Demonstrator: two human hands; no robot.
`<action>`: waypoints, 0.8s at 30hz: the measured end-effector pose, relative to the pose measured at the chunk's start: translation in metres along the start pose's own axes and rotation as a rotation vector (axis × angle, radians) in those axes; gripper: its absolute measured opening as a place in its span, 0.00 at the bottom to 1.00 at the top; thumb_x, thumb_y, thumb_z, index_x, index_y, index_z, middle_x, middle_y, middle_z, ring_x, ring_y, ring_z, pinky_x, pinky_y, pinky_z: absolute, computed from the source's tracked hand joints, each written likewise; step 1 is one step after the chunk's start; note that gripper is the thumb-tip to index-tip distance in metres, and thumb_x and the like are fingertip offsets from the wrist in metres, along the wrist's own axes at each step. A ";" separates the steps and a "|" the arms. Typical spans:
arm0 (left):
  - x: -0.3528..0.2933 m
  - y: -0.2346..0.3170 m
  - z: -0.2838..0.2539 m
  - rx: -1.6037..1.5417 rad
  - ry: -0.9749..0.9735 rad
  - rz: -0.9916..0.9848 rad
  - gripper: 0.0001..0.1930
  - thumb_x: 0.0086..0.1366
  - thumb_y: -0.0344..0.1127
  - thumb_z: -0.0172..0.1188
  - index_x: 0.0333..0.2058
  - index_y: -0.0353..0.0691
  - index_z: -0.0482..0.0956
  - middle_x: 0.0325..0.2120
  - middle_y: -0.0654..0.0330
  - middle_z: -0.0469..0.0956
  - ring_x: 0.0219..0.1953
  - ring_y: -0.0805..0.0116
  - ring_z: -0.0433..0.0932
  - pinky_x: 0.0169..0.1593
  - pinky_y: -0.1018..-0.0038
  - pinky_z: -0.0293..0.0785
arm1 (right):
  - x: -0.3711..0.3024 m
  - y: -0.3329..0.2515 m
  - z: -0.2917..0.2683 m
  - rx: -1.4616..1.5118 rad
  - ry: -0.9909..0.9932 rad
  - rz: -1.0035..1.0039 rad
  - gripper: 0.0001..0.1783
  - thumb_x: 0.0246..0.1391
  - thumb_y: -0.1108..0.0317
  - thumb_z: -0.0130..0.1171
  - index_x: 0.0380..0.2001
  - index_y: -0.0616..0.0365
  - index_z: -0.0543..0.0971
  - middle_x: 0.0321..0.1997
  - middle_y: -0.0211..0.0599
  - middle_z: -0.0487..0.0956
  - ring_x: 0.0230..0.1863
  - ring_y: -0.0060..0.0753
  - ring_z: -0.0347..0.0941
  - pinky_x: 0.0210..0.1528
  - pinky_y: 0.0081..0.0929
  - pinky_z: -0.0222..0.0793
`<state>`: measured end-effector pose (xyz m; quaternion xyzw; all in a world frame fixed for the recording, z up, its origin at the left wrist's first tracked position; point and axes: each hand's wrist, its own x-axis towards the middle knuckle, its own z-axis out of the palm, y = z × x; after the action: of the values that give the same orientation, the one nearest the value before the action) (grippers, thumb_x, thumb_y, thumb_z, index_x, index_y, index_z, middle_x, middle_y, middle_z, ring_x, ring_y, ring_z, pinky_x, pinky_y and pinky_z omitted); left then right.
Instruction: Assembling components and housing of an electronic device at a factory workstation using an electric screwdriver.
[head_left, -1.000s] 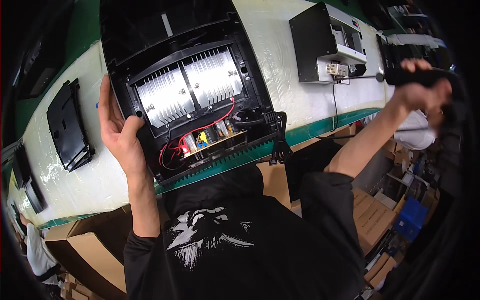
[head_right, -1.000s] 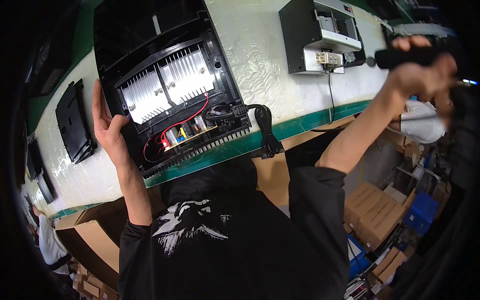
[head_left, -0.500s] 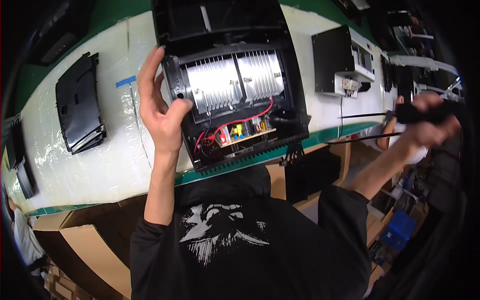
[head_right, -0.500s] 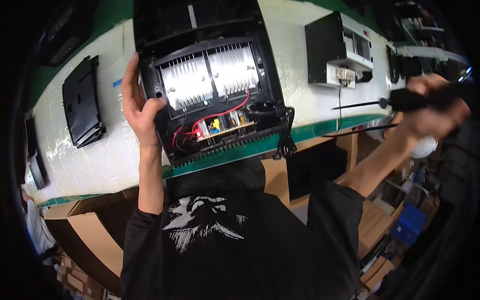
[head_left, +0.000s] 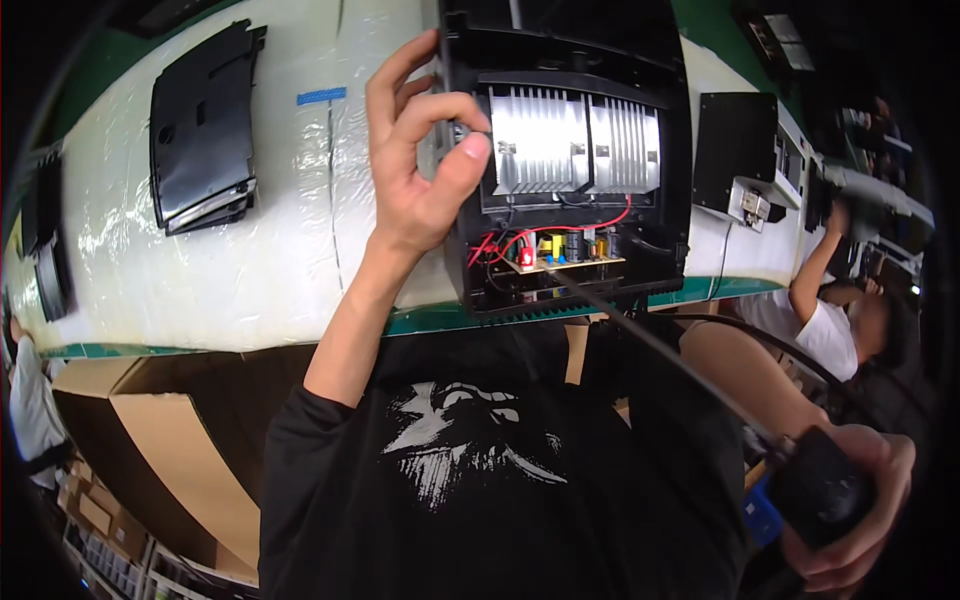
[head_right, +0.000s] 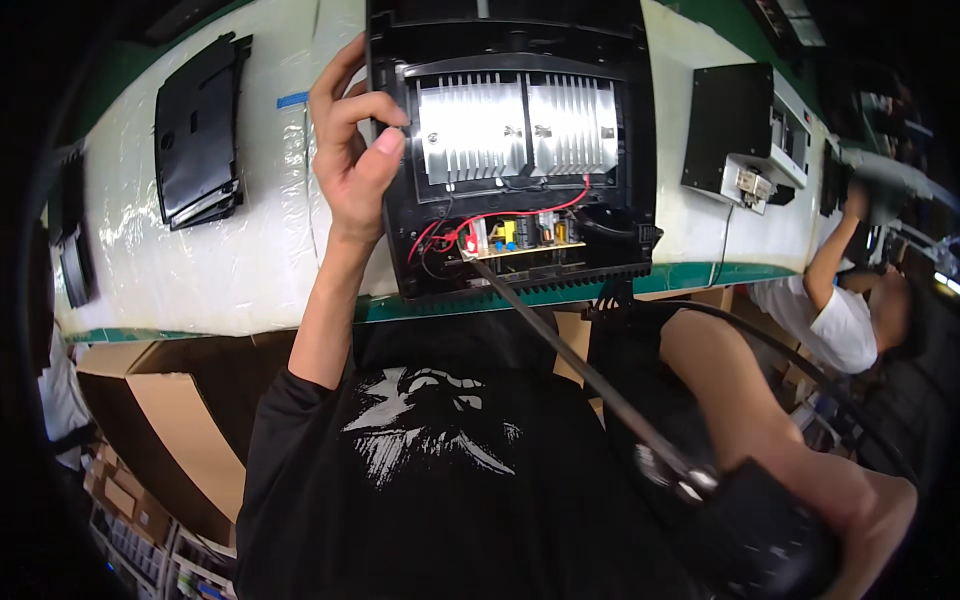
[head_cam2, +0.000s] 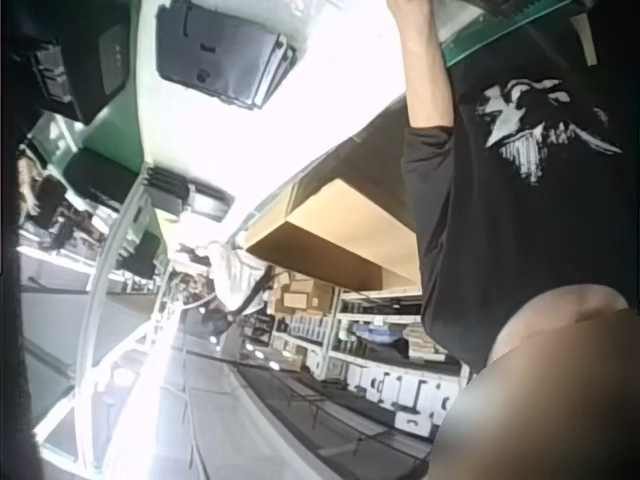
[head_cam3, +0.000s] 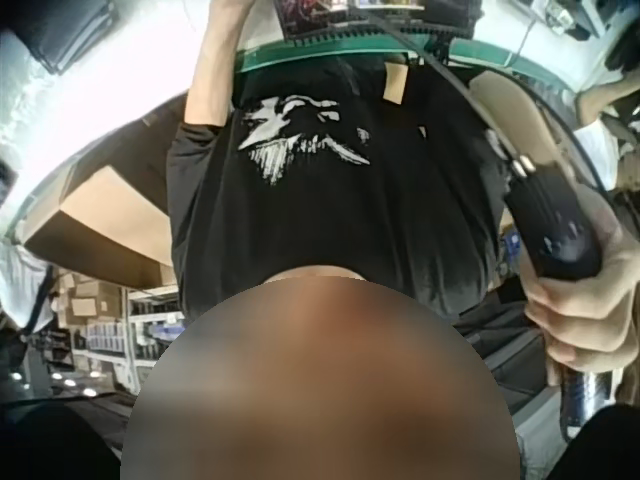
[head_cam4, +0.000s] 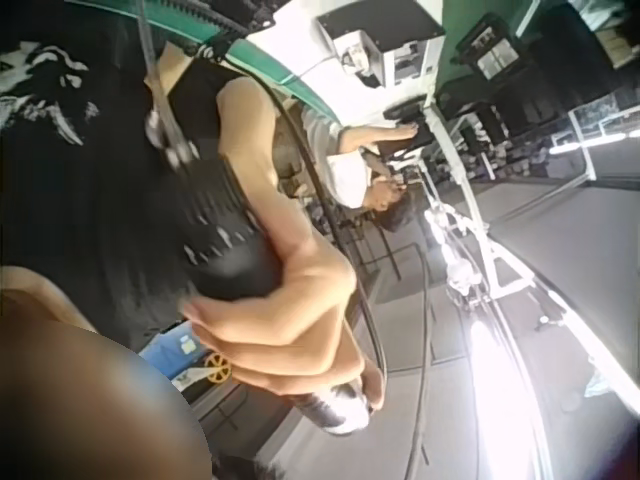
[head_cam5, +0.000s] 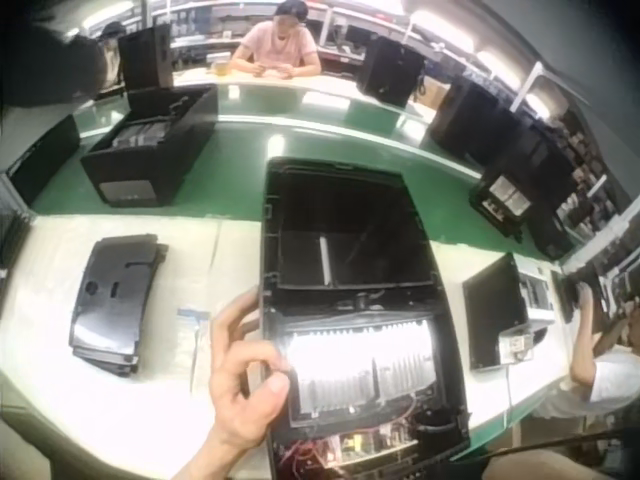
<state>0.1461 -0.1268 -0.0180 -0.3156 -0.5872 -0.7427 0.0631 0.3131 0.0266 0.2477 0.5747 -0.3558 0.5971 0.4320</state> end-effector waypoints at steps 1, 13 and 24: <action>0.000 0.000 0.004 -0.023 -0.009 0.020 0.10 0.51 0.41 0.58 0.29 0.43 0.79 0.57 0.47 0.59 0.59 0.51 0.59 0.58 0.57 0.57 | -0.006 -0.008 0.000 -0.024 -0.030 0.113 0.10 0.30 0.86 0.57 0.20 0.61 0.76 0.19 0.29 0.78 0.20 0.16 0.75 0.23 0.07 0.73; 0.026 -0.055 0.017 -0.195 0.121 0.857 0.12 0.57 0.41 0.53 0.33 0.39 0.77 0.57 0.39 0.57 0.57 0.47 0.62 0.57 0.56 0.57 | -0.098 0.037 0.055 -0.432 0.161 0.899 0.13 0.39 0.83 0.60 0.20 0.57 0.65 0.13 0.31 0.71 0.15 0.23 0.71 0.16 0.11 0.68; 0.014 -0.046 0.012 -0.028 0.084 0.732 0.11 0.57 0.39 0.53 0.34 0.41 0.78 0.57 0.38 0.57 0.59 0.47 0.59 0.59 0.57 0.54 | -0.098 0.041 0.057 -0.472 0.068 1.179 0.15 0.54 0.58 0.56 0.34 0.58 0.69 0.20 0.36 0.69 0.15 0.31 0.68 0.19 0.28 0.74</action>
<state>0.1188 -0.0978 -0.0470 -0.4749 -0.4220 -0.6913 0.3442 0.2936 -0.0511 0.1584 0.1522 -0.7204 0.6583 0.1567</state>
